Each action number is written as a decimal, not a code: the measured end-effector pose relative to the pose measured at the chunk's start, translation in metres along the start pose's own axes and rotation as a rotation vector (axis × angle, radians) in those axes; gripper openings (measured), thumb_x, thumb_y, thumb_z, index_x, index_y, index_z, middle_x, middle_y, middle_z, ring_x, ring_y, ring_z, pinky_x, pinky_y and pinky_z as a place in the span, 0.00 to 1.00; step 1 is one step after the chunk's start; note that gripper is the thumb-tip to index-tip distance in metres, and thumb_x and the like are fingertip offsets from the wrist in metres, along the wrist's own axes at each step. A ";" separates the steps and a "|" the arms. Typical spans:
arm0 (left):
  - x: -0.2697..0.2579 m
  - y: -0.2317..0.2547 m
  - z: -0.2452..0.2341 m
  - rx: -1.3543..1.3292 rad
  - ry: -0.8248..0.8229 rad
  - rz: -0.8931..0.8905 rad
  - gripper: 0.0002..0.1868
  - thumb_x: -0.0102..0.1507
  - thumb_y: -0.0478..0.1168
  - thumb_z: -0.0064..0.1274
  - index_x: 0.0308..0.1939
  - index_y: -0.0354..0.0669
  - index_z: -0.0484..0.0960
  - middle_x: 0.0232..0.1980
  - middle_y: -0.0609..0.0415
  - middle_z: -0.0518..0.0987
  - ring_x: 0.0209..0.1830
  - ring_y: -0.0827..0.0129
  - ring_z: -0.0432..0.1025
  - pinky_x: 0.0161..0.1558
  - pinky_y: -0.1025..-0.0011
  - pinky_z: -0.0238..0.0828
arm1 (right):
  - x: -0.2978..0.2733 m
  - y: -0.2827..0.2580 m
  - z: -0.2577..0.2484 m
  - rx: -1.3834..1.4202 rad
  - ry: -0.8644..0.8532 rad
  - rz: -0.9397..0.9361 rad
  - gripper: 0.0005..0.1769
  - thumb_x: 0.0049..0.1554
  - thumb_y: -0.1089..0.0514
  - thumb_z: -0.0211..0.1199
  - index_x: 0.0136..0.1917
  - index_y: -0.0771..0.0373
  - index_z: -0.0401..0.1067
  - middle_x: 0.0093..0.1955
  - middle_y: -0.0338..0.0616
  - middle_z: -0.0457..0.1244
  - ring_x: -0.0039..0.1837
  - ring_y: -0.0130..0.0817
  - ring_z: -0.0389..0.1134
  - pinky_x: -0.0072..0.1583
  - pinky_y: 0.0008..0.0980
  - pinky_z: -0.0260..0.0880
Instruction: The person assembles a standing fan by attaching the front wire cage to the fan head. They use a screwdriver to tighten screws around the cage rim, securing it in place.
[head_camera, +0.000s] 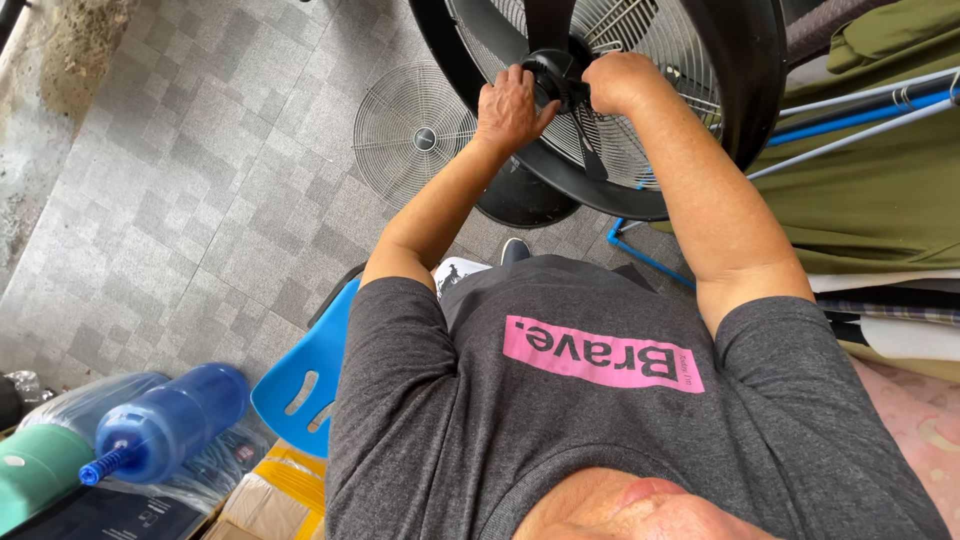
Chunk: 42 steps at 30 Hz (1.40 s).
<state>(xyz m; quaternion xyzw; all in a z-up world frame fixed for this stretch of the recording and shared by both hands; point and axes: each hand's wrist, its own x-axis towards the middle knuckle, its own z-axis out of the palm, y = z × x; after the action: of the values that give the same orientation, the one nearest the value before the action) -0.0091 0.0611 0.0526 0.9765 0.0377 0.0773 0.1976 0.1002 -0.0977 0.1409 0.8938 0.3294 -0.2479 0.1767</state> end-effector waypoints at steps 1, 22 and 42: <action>-0.001 -0.001 0.002 -0.028 0.049 0.006 0.34 0.62 0.65 0.56 0.46 0.33 0.76 0.47 0.45 0.75 0.48 0.56 0.73 0.41 0.58 0.72 | 0.000 -0.001 0.000 -0.002 -0.006 0.004 0.22 0.53 0.66 0.59 0.59 0.53 0.79 0.56 0.46 0.71 0.60 0.47 0.71 0.61 0.49 0.70; 0.001 -0.008 0.102 -0.720 0.179 -0.447 0.30 0.67 0.63 0.50 0.33 0.35 0.80 0.30 0.43 0.81 0.32 0.49 0.77 0.39 0.56 0.73 | -0.019 -0.011 0.008 0.085 0.091 0.005 0.25 0.52 0.67 0.60 0.63 0.54 0.78 0.55 0.49 0.71 0.60 0.47 0.72 0.62 0.48 0.70; 0.001 -0.016 0.045 -0.114 0.204 0.025 0.32 0.62 0.64 0.57 0.44 0.34 0.72 0.36 0.47 0.77 0.38 0.58 0.76 0.33 0.65 0.76 | 0.003 0.002 0.018 -0.001 0.080 0.005 0.30 0.51 0.66 0.61 0.66 0.46 0.78 0.57 0.49 0.71 0.62 0.50 0.70 0.63 0.48 0.70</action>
<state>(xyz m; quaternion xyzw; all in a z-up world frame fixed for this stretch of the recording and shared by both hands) -0.0008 0.0591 0.0051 0.9511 0.0412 0.1808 0.2469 0.0977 -0.1067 0.1246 0.9036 0.3343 -0.2116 0.1646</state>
